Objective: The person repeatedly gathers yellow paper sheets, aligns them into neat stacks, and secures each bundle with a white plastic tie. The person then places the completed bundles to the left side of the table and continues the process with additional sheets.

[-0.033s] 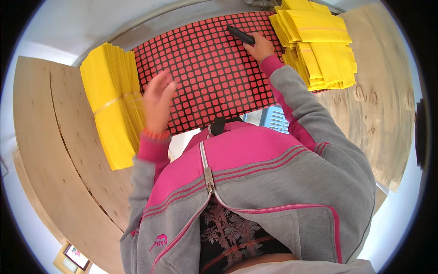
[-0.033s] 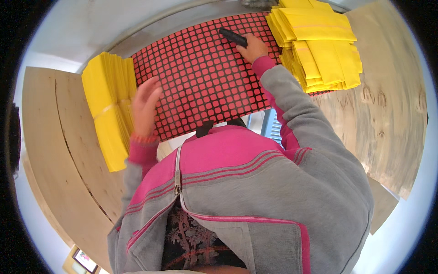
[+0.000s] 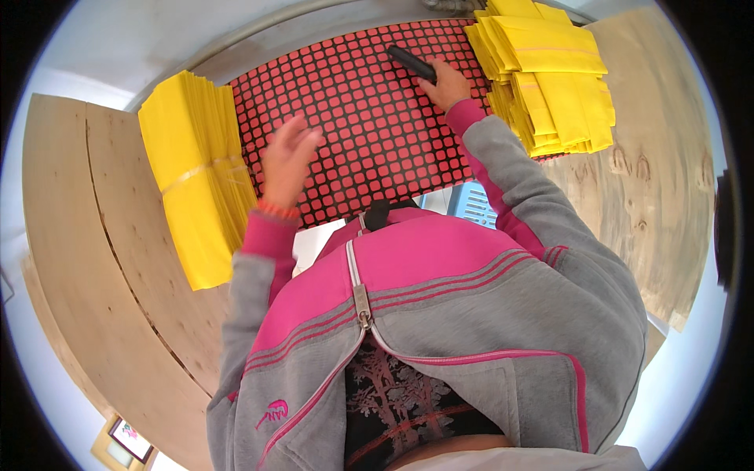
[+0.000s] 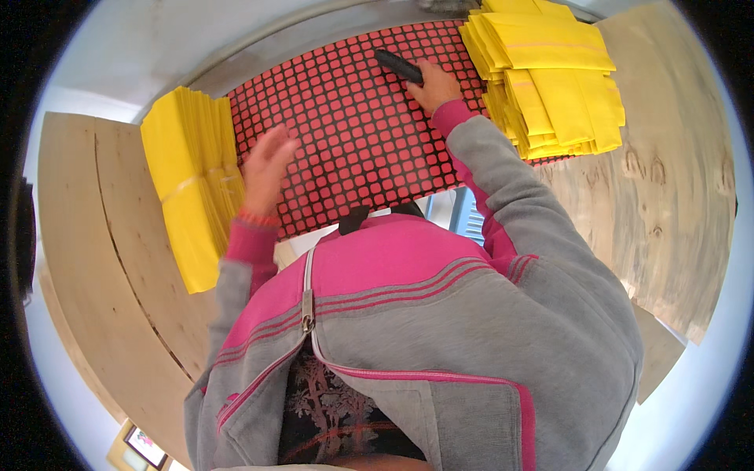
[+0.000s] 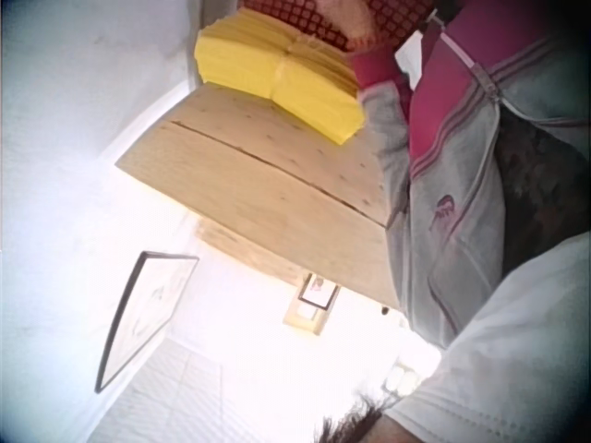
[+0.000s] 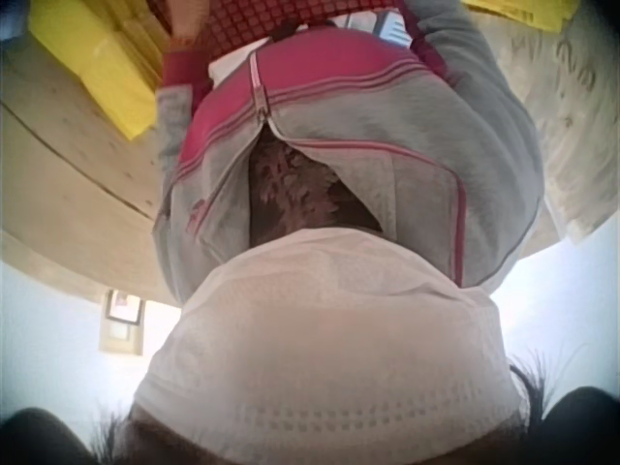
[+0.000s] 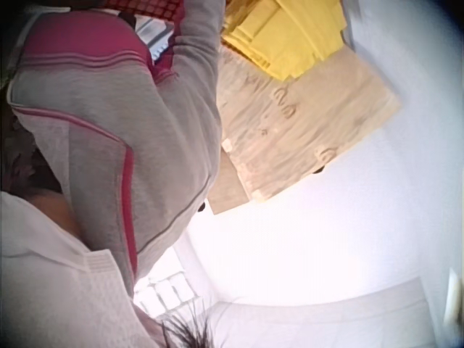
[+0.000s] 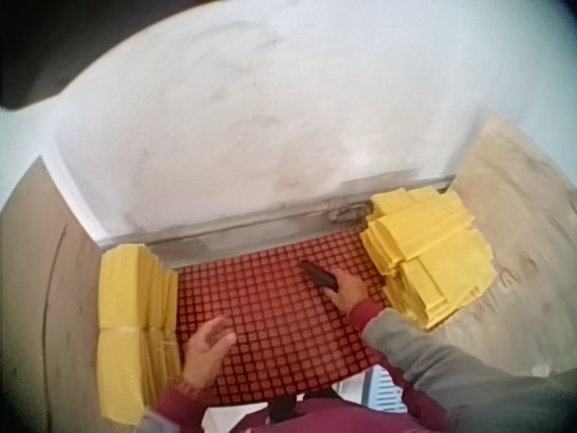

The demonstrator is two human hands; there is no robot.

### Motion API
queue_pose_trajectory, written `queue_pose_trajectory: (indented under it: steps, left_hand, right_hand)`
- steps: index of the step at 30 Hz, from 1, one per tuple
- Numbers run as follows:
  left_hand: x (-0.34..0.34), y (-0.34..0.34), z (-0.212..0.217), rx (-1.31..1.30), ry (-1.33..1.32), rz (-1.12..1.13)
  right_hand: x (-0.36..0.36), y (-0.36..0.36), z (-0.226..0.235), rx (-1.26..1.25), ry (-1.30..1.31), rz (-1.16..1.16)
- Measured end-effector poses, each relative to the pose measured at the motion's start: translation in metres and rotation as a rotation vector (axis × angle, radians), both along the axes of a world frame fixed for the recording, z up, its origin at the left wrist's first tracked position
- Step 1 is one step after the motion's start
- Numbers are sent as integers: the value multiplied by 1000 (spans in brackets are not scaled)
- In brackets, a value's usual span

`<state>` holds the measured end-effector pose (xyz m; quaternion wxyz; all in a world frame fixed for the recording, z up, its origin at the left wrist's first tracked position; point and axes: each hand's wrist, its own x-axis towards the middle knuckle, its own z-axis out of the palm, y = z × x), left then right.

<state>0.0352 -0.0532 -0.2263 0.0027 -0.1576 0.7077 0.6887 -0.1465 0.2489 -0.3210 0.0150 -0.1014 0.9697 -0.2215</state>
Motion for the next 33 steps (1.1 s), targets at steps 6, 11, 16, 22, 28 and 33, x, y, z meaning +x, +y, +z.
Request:
queue_pose_trajectory:
  steps: [6, 11, 16, 22, 28, 33]
  left_hand:
    - [-33, 32, -90, 399, -485, -55]
    - [-16, 38, -89, 584, -447, 17]
    - [3, 39, -14, 478, -322, 52]
    - [18, 17, 123, 496, 43, -217]
    - [20, -22, 179, 697, 196, -535]
    - [84, -76, 228, 733, 179, -540]
  right_hand:
    - [70, -26, -7, -59, 181, 419]
    - [107, -51, 7, -65, 58, 633]
    - [114, -64, 76, -582, -210, 566]
    - [130, -65, 192, -900, -47, 543]
    - [135, -66, 267, -1070, 53, 559]
    - [162, -81, 289, -1230, 119, 283]
